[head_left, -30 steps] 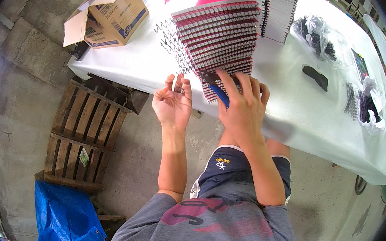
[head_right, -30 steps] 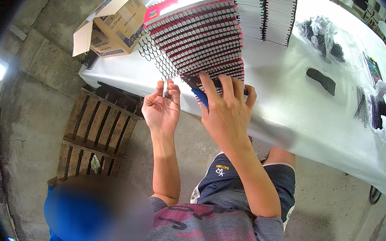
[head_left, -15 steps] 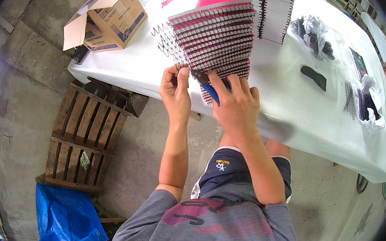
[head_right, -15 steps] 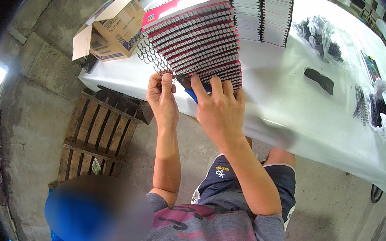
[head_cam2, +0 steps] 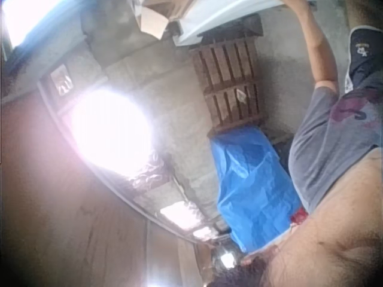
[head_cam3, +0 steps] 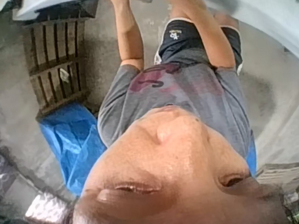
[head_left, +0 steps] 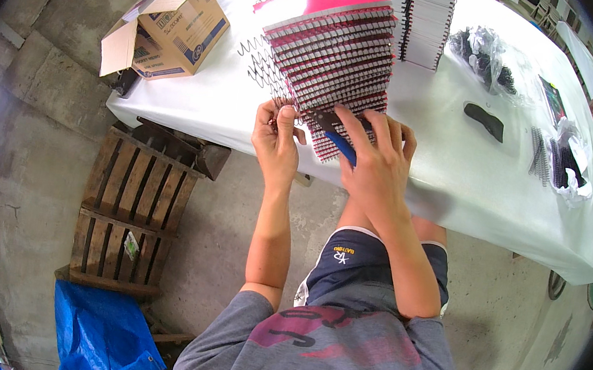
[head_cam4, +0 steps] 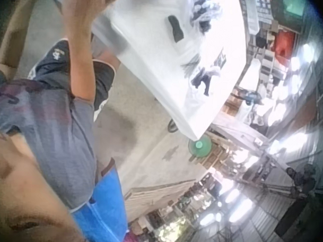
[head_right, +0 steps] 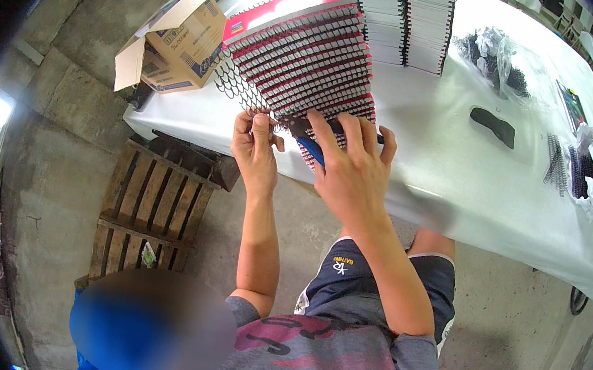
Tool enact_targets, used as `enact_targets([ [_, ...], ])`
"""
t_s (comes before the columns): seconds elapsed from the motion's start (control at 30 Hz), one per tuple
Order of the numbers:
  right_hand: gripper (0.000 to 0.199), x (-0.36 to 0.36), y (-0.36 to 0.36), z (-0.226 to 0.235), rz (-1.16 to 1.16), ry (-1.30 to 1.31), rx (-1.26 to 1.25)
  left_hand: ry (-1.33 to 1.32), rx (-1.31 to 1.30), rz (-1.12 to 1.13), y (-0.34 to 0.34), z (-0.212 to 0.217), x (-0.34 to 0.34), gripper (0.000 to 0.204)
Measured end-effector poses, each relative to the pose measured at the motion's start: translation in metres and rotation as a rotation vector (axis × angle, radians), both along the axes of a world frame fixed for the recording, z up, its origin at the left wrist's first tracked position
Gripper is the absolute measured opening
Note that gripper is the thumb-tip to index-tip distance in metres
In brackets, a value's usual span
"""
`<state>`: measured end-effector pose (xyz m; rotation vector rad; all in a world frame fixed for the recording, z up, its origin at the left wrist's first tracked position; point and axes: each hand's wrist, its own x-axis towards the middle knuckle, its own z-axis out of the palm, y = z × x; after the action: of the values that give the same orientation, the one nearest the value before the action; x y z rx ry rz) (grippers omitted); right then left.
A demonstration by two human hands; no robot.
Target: The person uses a utility knife to trim the spiral binding of stacked notebooks on a table. After trimming, the person places the notebooks into a cardboard box and continues handling additional stacks.
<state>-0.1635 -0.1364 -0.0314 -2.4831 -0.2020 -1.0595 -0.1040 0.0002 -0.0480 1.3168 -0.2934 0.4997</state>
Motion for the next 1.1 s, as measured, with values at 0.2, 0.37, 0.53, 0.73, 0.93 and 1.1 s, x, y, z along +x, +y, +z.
enact_targets([
  [0.2, 0.058, 0.001, 0.007, 0.006, 0.01, 0.084, -0.007, -0.023, 0.01, 0.022, -0.001, -0.002, 0.0, 0.017],
  [0.37, 0.048, 0.005, 0.006, 0.003, 0.066, 0.153, 0.061, -0.07, -0.042, -0.013, -0.003, -0.005, 0.001, 0.016],
  [0.53, 0.046, 0.006, 0.002, 0.002, 0.081, 0.184, 0.097, -0.034, -0.001, 0.035, -0.002, -0.004, -0.002, 0.018],
  [0.73, 0.055, 0.0, -0.003, 0.015, 0.026, -0.013, 0.025, -0.017, 0.063, 0.004, 0.002, 0.009, -0.014, 0.026],
  [0.93, 0.056, 0.004, 0.006, 0.018, 0.003, 0.012, -0.025, 0.005, 0.025, -0.068, 0.006, 0.012, -0.013, 0.026],
  [1.1, 0.05, 0.006, 0.005, 0.016, 0.009, 0.042, -0.062, -0.008, 0.007, -0.077, 0.004, 0.008, -0.011, 0.023],
])
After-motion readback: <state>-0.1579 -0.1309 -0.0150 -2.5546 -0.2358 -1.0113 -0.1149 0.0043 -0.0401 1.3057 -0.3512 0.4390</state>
